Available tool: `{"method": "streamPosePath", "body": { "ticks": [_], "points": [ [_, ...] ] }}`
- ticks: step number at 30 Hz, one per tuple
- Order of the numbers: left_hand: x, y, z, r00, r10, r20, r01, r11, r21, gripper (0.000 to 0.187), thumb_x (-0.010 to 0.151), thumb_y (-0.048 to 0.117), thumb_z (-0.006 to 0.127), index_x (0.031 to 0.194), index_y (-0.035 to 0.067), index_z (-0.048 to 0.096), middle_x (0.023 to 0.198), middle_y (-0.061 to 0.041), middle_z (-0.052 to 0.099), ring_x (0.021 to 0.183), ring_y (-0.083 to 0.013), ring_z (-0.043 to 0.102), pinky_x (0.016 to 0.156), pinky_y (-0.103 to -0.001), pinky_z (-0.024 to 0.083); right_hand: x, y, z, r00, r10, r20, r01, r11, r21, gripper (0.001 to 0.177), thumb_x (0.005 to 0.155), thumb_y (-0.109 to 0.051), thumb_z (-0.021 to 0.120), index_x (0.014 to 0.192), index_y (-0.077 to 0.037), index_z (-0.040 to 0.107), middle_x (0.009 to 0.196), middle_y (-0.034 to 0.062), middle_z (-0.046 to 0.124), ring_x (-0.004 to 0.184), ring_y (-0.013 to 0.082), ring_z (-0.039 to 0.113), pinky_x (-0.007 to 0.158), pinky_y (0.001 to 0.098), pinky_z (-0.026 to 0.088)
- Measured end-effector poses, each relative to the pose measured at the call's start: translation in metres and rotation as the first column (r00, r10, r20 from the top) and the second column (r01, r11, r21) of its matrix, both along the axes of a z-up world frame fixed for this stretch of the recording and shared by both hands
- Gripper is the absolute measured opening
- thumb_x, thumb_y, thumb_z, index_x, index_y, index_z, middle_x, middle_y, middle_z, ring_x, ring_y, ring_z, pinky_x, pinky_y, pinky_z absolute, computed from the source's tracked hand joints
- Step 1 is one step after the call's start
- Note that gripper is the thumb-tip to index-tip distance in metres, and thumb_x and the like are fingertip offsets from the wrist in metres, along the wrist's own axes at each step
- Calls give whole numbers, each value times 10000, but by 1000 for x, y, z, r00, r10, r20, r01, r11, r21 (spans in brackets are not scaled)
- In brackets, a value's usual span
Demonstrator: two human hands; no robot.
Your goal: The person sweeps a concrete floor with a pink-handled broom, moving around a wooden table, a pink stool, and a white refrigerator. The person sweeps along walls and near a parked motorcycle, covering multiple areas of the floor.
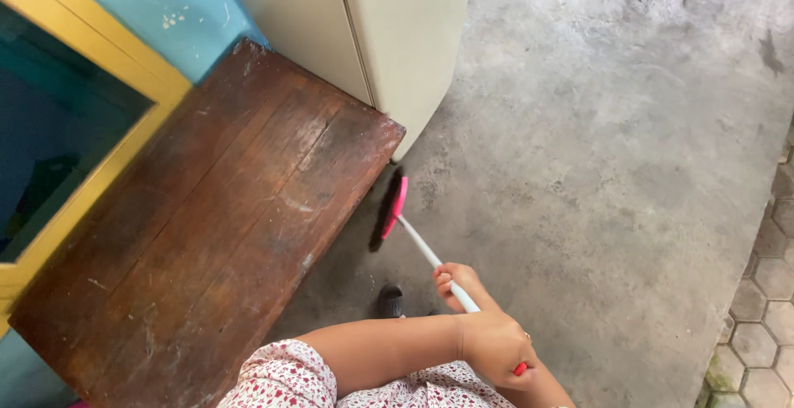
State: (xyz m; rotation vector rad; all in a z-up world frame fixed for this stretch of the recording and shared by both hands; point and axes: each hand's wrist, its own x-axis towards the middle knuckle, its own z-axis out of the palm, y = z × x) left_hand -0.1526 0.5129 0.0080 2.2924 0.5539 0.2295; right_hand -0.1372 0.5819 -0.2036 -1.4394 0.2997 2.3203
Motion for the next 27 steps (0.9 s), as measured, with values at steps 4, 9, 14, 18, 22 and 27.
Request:
{"method": "streamPosePath", "body": {
  "ticks": [4, 9, 14, 18, 22, 27],
  "points": [
    [-19, 23, -5, 974, -79, -211, 45, 986, -161, 482, 947, 372, 333, 787, 131, 720, 808, -23, 760, 736, -305, 697, 742, -421, 548, -19, 0, -16, 995, -57, -83, 54, 998, -42, 79, 991, -31, 444, 1063, -7, 423, 809, 77, 493, 485, 5, 360, 345, 128, 286],
    [-33, 35, -23, 987, -99, -123, 78, 983, -163, 450, 976, 387, 357, 741, 111, 622, 841, -84, 741, 838, -362, 727, 792, -505, 544, -3, 3, -44, 978, -208, -10, 206, 974, -95, 67, 960, 5, 494, 988, 51, 454, 770, 95, 499, 486, 20, 421, 347, 138, 334],
    [-22, 35, -49, 992, -54, 111, 62, 996, -71, 411, 946, 388, 398, 632, 135, 476, 630, -54, 601, 627, -340, 621, 631, -481, 498, 20, 12, -56, 982, -188, -5, 187, 979, -85, 52, 987, -42, 437, 958, -8, 462, 723, 32, 478, 444, -4, 383, 345, 146, 329],
    [-31, 45, -39, 985, -51, 166, 64, 995, -74, 417, 952, 349, 397, 669, 106, 583, 673, -64, 665, 667, -336, 657, 683, -460, 522, 25, 22, -45, 973, -183, 142, 191, 981, -44, 47, 989, -34, 452, 983, 9, 471, 765, 54, 515, 466, -4, 396, 362, 139, 304],
    [-47, 53, -14, 936, -23, 352, 39, 998, -40, 409, 953, 321, 442, 603, 116, 493, 589, -80, 579, 566, -330, 587, 600, -441, 467, 14, 35, -17, 933, -208, 293, 212, 977, 19, 45, 935, 10, 441, 961, 33, 470, 773, 111, 547, 463, 32, 397, 342, 156, 292],
    [-39, 60, -4, 932, -77, 354, 81, 997, 6, 518, 943, 341, 397, 561, 32, 564, 497, -143, 529, 459, -368, 485, 517, -473, 397, 8, 55, 11, 975, -95, 201, 94, 995, 15, 84, 964, -49, 423, 896, -14, 458, 699, 52, 484, 458, 23, 370, 331, 156, 278]
  ]
}}
